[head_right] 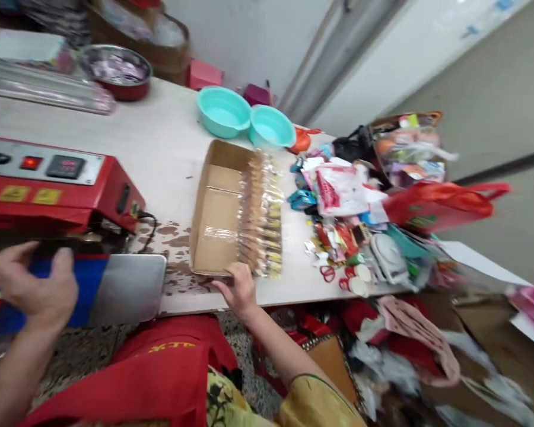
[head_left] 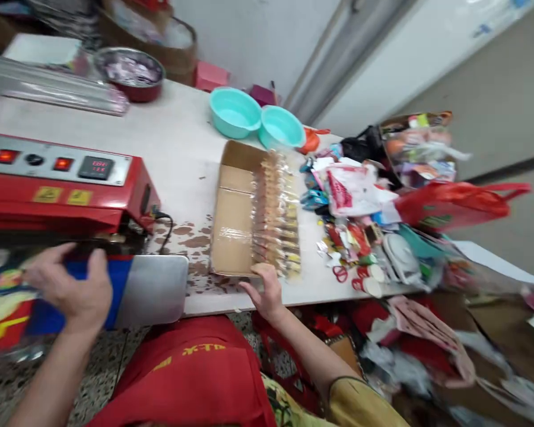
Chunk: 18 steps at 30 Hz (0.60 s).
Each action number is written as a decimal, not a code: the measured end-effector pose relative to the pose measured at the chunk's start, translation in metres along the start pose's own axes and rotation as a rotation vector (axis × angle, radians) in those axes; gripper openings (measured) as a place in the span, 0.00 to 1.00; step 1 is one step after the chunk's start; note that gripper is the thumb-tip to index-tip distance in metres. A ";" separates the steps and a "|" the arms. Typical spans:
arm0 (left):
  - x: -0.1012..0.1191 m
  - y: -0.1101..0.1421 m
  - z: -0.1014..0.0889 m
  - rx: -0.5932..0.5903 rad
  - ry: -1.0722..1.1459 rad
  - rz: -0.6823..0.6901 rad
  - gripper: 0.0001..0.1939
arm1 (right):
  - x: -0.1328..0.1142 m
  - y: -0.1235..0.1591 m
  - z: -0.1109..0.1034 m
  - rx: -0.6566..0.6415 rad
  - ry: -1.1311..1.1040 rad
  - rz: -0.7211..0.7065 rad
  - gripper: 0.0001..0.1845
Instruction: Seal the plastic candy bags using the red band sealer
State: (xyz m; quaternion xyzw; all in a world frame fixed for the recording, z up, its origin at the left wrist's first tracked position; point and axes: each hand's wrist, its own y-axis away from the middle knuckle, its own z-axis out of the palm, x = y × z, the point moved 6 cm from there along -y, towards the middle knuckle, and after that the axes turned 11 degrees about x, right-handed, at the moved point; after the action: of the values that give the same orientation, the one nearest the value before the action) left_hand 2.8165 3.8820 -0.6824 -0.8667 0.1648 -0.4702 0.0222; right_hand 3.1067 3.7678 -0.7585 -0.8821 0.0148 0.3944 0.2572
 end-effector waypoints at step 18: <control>0.122 -0.023 0.233 -0.361 -0.119 0.491 0.06 | 0.065 -0.023 -0.151 -0.186 0.366 -0.207 0.05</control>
State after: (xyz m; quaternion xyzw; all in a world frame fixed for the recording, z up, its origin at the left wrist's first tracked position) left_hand 3.0752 3.8389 -0.7090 -0.8170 0.4486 -0.3622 -0.0092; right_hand 3.2610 3.7292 -0.7102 -0.9556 -0.0659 0.1991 0.2068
